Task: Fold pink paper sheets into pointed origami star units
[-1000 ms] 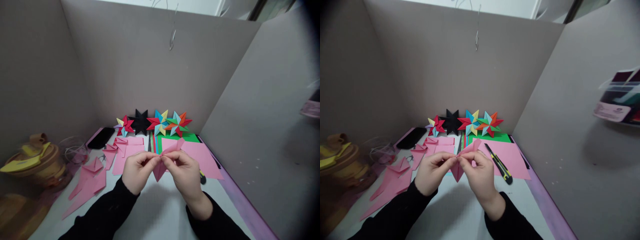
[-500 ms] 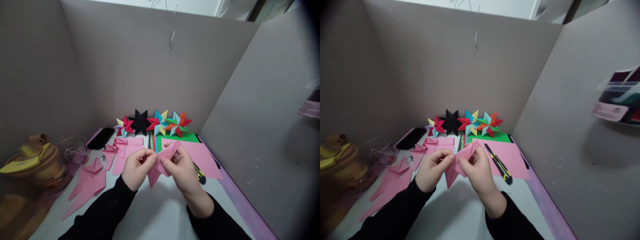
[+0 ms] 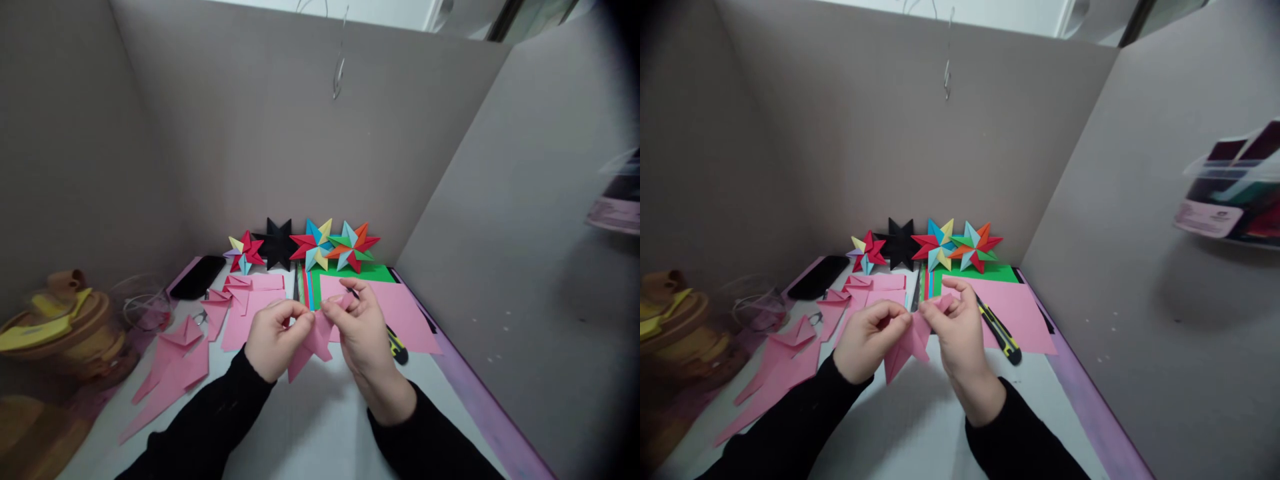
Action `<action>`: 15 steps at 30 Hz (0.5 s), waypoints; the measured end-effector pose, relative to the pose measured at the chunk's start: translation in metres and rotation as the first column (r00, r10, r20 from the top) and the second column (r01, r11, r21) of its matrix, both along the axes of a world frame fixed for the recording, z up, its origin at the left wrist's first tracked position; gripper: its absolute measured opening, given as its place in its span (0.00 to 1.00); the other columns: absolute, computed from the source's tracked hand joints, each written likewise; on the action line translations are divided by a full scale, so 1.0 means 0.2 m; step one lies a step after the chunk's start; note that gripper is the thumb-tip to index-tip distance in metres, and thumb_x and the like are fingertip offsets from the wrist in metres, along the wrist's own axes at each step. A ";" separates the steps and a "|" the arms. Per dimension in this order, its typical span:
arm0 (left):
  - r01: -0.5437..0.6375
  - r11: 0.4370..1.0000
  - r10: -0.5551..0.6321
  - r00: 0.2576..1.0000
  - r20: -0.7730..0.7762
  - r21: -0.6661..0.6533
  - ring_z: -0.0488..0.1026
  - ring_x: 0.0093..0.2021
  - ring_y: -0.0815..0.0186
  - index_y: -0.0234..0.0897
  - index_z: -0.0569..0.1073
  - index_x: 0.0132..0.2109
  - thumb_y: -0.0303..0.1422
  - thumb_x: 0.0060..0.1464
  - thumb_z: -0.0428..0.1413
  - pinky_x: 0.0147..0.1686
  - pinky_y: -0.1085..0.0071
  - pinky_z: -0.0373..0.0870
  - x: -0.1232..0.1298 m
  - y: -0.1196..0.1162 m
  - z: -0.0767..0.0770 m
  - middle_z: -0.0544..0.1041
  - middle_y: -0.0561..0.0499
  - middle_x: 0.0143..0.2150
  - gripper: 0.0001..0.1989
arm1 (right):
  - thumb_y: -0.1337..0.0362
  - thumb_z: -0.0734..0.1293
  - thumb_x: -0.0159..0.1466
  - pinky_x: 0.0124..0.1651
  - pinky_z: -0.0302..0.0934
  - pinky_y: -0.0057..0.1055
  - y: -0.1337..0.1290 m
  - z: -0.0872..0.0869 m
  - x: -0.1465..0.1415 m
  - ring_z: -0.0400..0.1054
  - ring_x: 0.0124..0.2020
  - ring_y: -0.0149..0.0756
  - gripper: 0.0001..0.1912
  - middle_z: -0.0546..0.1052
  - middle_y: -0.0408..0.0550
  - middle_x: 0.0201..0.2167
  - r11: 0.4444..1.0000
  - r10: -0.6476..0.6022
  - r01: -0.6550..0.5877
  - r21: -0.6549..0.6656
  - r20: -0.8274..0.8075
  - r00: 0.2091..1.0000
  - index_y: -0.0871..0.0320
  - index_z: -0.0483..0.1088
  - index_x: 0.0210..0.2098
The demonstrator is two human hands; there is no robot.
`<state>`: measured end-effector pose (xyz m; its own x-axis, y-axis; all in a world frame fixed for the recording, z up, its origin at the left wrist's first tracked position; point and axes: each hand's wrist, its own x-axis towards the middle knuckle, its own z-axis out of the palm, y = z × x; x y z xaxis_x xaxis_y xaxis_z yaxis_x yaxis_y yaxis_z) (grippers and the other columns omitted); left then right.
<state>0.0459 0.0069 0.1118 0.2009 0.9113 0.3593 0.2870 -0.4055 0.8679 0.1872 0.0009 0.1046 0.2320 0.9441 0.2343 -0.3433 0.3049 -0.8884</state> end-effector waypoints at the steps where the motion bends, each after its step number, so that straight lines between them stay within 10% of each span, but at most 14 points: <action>1: -0.001 1.000 0.001 1.000 -0.004 -0.007 0.67 0.27 0.67 0.35 0.72 0.27 0.34 0.53 0.53 0.28 0.73 0.63 0.00 0.00 0.00 0.73 0.52 0.25 0.10 | 0.67 0.73 0.52 0.33 0.63 0.28 0.01 0.01 0.02 0.68 0.24 0.28 0.25 0.75 0.36 0.22 1.000 -0.023 0.023 0.006 -0.013 1.000 0.54 0.59 0.44; 9: -0.035 0.993 0.037 0.999 0.016 -0.112 0.64 0.26 0.68 0.34 0.71 0.27 0.36 0.51 0.53 0.27 0.73 0.61 -0.03 0.04 0.01 0.70 0.53 0.24 0.10 | 0.64 0.74 0.50 0.35 0.61 0.28 0.09 0.04 0.13 0.66 0.27 0.28 0.23 0.71 0.36 0.25 0.978 -0.204 0.208 0.035 -0.087 0.975 0.54 0.61 0.42; 15: -0.038 0.988 0.055 0.992 0.113 -0.149 0.64 0.26 0.69 0.34 0.71 0.27 0.38 0.51 0.54 0.27 0.74 0.61 -0.03 0.06 0.00 0.69 0.54 0.24 0.11 | 0.59 0.72 0.54 0.31 0.60 0.27 0.05 -0.03 0.00 0.64 0.28 0.29 0.14 0.70 0.41 0.29 0.990 0.139 -0.139 -0.011 0.015 0.990 0.56 0.67 0.35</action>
<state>0.0401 0.0195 0.1110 0.1216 0.9632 0.2397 0.1963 -0.2600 0.9454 0.1881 0.0107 0.0993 0.0949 0.9693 0.2270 -0.3680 0.2460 -0.8967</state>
